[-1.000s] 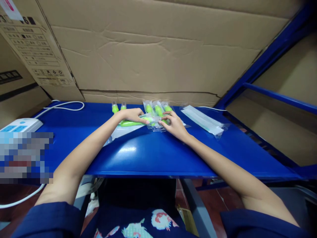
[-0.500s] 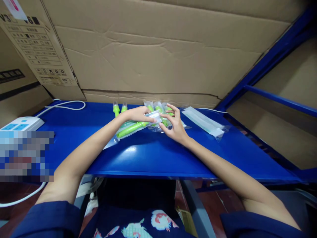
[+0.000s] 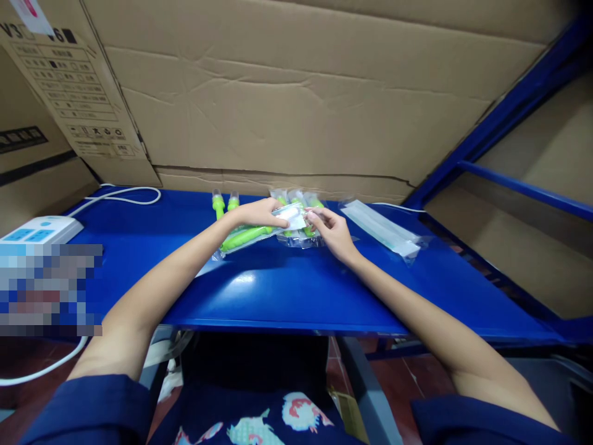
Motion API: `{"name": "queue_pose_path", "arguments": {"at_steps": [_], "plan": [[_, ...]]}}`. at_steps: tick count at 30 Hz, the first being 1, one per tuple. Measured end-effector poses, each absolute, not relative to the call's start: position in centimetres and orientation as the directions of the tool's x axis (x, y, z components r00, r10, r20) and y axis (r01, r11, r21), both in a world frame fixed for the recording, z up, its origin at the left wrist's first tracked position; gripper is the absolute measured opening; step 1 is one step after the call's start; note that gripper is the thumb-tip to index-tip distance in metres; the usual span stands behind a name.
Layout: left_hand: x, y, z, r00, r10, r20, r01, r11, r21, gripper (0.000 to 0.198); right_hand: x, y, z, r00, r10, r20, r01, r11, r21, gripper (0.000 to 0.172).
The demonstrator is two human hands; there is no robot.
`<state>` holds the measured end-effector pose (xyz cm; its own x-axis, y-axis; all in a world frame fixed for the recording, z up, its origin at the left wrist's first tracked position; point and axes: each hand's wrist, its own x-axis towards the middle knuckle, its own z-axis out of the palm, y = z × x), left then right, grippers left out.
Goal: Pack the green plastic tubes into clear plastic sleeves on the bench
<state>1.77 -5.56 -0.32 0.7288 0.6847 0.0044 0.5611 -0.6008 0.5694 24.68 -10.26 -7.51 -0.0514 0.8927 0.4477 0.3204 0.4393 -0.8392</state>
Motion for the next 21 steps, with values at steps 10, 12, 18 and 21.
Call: {"name": "queue_pose_path", "arguments": {"at_steps": [10, 12, 18, 21], "plan": [[2.0, -5.2, -1.4, 0.696, 0.718, -0.008, 0.624, -0.599, 0.501, 0.033, 23.7, -12.0, -7.0, -0.051, 0.821, 0.568, 0.453, 0.526, -0.719, 0.044], [2.0, -5.1, -1.6, 0.690, 0.724, -0.009, 0.632, -0.596, 0.495, 0.033, 23.6, -12.1, -7.0, -0.080, 0.784, 0.615, 0.511, 0.562, -0.650, 0.040], [2.3, -5.3, -1.8, 0.676, 0.736, -0.036, 0.669, -0.592, 0.450, 0.034, 23.4, -12.6, -6.9, -0.121, 0.729, 0.674, 0.613, 0.589, -0.526, 0.032], [2.5, -5.6, -1.6, 0.666, 0.744, -0.055, 0.699, -0.596, 0.396, 0.035, 23.4, -12.5, -7.1, -0.163, 0.684, 0.711, 0.644, 0.620, -0.449, 0.030]]}}
